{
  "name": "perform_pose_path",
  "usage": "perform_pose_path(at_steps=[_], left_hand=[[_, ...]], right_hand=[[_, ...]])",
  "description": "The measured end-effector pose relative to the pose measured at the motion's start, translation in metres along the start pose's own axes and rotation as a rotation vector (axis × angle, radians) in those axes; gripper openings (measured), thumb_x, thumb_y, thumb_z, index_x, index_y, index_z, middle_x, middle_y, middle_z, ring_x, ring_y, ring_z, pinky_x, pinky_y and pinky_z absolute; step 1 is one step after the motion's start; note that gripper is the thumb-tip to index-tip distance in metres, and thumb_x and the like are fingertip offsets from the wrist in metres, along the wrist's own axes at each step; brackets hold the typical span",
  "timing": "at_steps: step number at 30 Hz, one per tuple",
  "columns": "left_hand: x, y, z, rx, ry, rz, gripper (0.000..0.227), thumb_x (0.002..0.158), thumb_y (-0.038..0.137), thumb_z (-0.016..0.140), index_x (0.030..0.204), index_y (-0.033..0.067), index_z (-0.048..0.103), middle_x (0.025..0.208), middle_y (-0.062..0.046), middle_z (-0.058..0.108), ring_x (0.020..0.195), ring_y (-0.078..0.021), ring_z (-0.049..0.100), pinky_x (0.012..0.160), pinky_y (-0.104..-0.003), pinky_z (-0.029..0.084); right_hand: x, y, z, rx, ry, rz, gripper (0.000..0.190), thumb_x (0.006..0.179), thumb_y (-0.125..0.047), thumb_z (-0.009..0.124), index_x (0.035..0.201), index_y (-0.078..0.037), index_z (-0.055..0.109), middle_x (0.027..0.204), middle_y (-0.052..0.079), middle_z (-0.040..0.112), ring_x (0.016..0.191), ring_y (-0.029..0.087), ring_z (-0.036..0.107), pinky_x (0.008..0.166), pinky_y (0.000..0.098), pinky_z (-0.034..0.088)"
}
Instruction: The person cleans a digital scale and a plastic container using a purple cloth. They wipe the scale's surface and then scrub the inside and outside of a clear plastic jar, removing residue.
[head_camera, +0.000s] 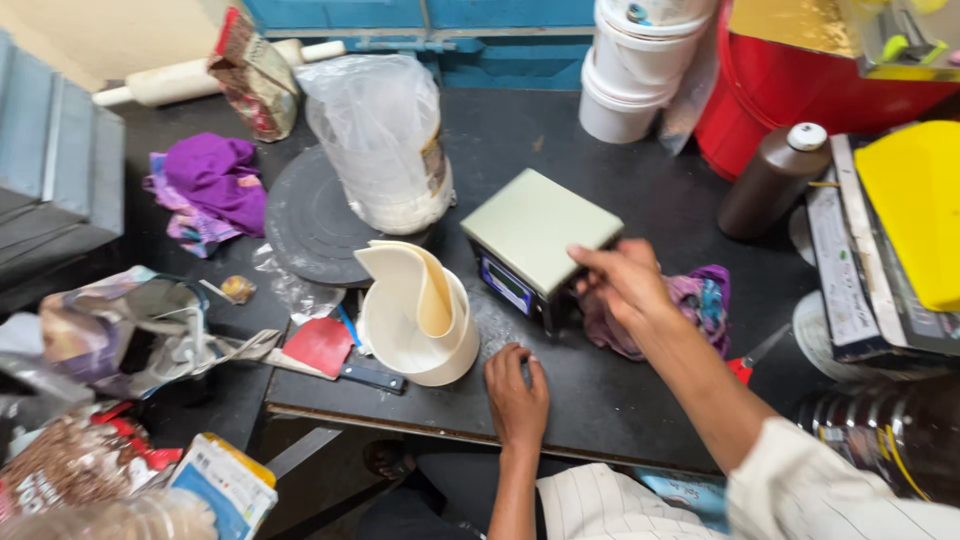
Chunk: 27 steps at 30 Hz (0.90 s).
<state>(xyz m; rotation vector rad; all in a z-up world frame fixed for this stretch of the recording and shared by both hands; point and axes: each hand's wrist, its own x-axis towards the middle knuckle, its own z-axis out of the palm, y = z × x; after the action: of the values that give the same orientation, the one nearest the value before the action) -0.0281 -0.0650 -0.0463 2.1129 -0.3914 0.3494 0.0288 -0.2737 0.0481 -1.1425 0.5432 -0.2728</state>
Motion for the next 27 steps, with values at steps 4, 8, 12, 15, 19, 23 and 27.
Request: perform_pose_path(at_steps=[4,8,12,15,19,23,27], left_hand=[[-0.003,0.001,0.002,0.017,-0.016,-0.010,0.014,0.091,0.010,0.065,0.102,0.0017,0.066,0.119,-0.014,0.067,0.115,-0.0347,0.059,0.096,-0.045,0.049],[-0.003,0.000,0.002,0.020,-0.039,-0.027,0.014,0.092,0.011,0.065,0.102,0.0016,0.067,0.119,-0.013,0.067,0.114,-0.0335,0.059,0.096,-0.045,0.049],[-0.002,-0.001,0.004,0.023,-0.035,-0.038,0.013,0.093,0.011,0.064,0.101,0.0017,0.068,0.118,-0.013,0.067,0.114,-0.0329,0.060,0.095,-0.045,0.050],[-0.004,-0.001,0.003,0.006,-0.028,-0.041,0.014,0.093,0.011,0.064,0.102,0.0014,0.068,0.118,-0.013,0.067,0.114,-0.0332,0.060,0.095,-0.045,0.051],[0.000,-0.001,0.002,0.000,-0.029,-0.044,0.013,0.094,0.010,0.064,0.102,0.0009,0.068,0.118,-0.014,0.067,0.114,-0.0335,0.061,0.094,-0.045,0.051],[-0.001,0.001,0.004,0.022,-0.047,-0.069,0.013,0.093,0.010,0.064,0.102,0.0013,0.068,0.118,-0.014,0.067,0.113,-0.0335,0.060,0.094,-0.044,0.051],[0.001,0.000,0.002,0.020,-0.059,-0.073,0.013,0.092,0.010,0.065,0.101,0.0010,0.068,0.117,-0.014,0.066,0.114,-0.0338,0.060,0.093,-0.044,0.051]], right_hand=[[0.071,-0.019,0.011,0.003,-0.062,-0.068,0.028,0.077,0.004,0.083,0.097,0.004,0.064,0.082,0.010,0.070,0.058,0.015,0.060,0.042,0.0261,0.039],[0.154,-0.037,0.031,-0.066,0.010,-0.083,0.058,0.068,0.011,0.082,0.116,-0.001,0.053,0.086,0.011,0.070,0.063,0.014,0.067,0.042,0.0239,0.039],[0.222,-0.045,0.043,-0.067,-0.089,-0.117,0.055,0.070,0.009,0.081,0.117,0.001,0.055,0.085,0.010,0.070,0.058,0.011,0.061,0.039,0.0236,0.031],[0.252,-0.033,0.029,-0.047,-0.198,-0.100,0.043,0.079,0.002,0.081,0.116,0.007,0.060,0.082,0.009,0.068,0.054,0.009,0.054,0.040,0.0238,0.029],[0.265,-0.005,0.007,0.015,-0.107,-0.070,0.042,0.082,-0.008,0.082,0.117,-0.005,0.060,0.077,0.002,0.064,0.051,0.007,0.049,0.041,0.0228,0.031],[0.266,0.003,-0.016,-0.006,-0.168,-0.053,0.051,0.090,-0.029,0.081,0.126,-0.001,0.060,0.092,0.005,0.066,0.076,0.014,0.061,0.063,0.0307,0.050],[0.233,0.012,-0.046,-0.650,-0.217,-0.474,0.075,0.102,-0.038,0.081,0.157,-0.004,0.043,0.144,0.012,0.052,0.138,0.029,0.049,0.109,0.0410,0.045]])
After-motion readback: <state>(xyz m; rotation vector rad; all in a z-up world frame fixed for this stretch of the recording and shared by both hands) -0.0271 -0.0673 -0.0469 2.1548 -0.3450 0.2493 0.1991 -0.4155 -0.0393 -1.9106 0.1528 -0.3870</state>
